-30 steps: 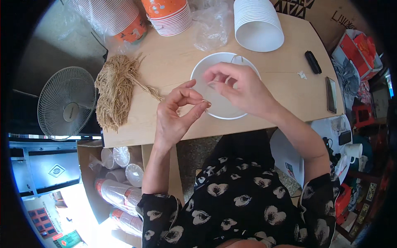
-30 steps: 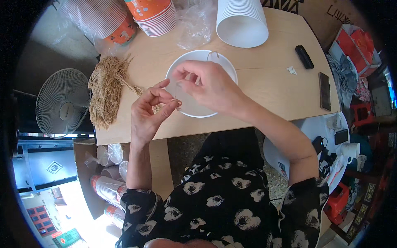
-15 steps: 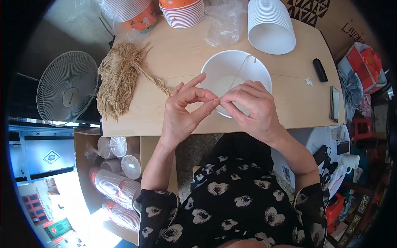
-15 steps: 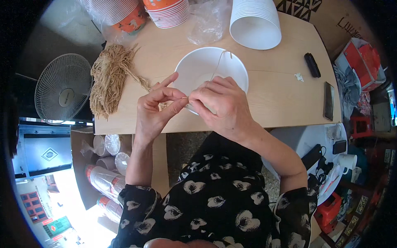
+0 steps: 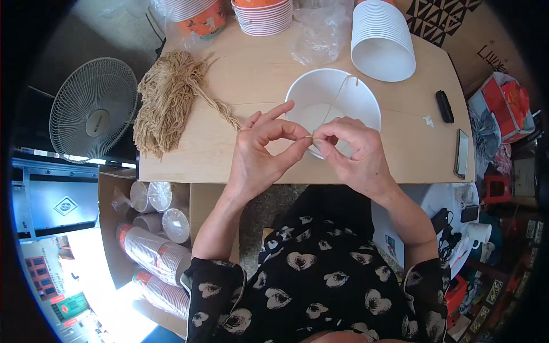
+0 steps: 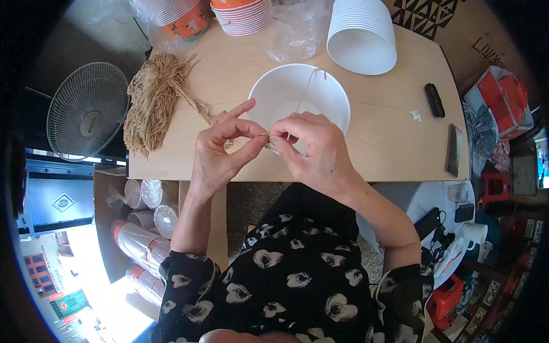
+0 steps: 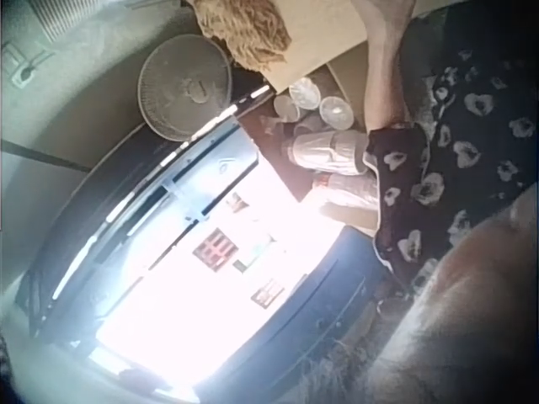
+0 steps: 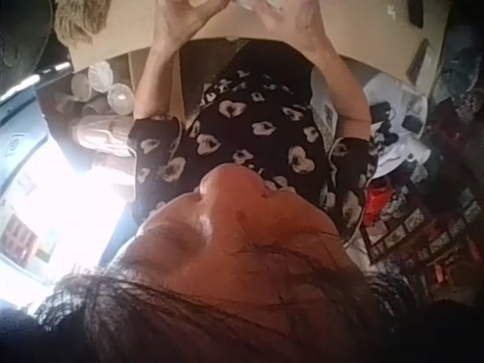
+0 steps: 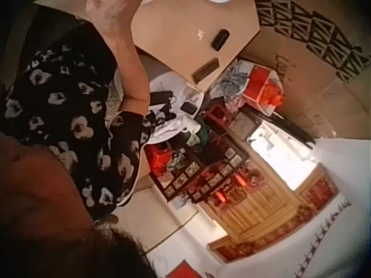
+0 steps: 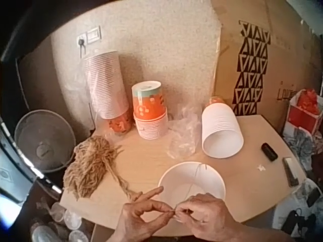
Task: Attaching a string handle to a paper bucket.
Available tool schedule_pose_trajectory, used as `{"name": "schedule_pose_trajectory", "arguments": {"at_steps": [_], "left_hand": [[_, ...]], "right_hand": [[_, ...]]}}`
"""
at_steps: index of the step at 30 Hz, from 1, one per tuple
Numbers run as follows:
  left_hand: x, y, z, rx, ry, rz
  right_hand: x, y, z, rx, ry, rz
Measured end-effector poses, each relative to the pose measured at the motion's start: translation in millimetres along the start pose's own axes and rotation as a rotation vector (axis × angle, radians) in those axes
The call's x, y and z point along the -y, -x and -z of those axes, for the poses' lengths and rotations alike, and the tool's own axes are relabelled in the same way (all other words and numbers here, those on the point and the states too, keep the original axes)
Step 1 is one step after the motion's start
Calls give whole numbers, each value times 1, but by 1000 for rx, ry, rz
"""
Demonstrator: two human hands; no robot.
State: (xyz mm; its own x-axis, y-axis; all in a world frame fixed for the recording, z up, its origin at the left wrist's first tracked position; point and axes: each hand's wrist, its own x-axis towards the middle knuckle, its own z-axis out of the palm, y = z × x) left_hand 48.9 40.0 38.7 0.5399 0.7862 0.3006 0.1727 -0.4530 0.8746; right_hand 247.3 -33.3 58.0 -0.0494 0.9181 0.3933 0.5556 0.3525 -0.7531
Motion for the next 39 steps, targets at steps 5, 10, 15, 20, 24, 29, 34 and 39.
{"name": "schedule_pose_trajectory", "arguments": {"at_steps": [5,10,15,20,24,29,34,39], "left_hand": [[-5,-1,2,19,-71,8],[-3,-3,1,4,-81,11],[-7,-3,-4,-26,-134,-10],[-5,-1,-7,-43,-169,-43],[-8,0,-8,-42,-157,-57],[-4,1,-7,-39,-111,-67],[2,1,-9,-47,-91,-62],[3,1,-5,-29,-54,-29]], "right_hand": [[0,-1,-1,12,-42,-44],[-1,-3,-1,26,-54,-72],[-1,-6,-2,31,-200,-185],[-6,-8,2,71,-280,-247],[-5,-9,5,92,-346,-311],[-3,-10,7,122,-377,-361],[-2,-8,6,108,-412,-355],[3,-8,12,130,-389,-347]]}}
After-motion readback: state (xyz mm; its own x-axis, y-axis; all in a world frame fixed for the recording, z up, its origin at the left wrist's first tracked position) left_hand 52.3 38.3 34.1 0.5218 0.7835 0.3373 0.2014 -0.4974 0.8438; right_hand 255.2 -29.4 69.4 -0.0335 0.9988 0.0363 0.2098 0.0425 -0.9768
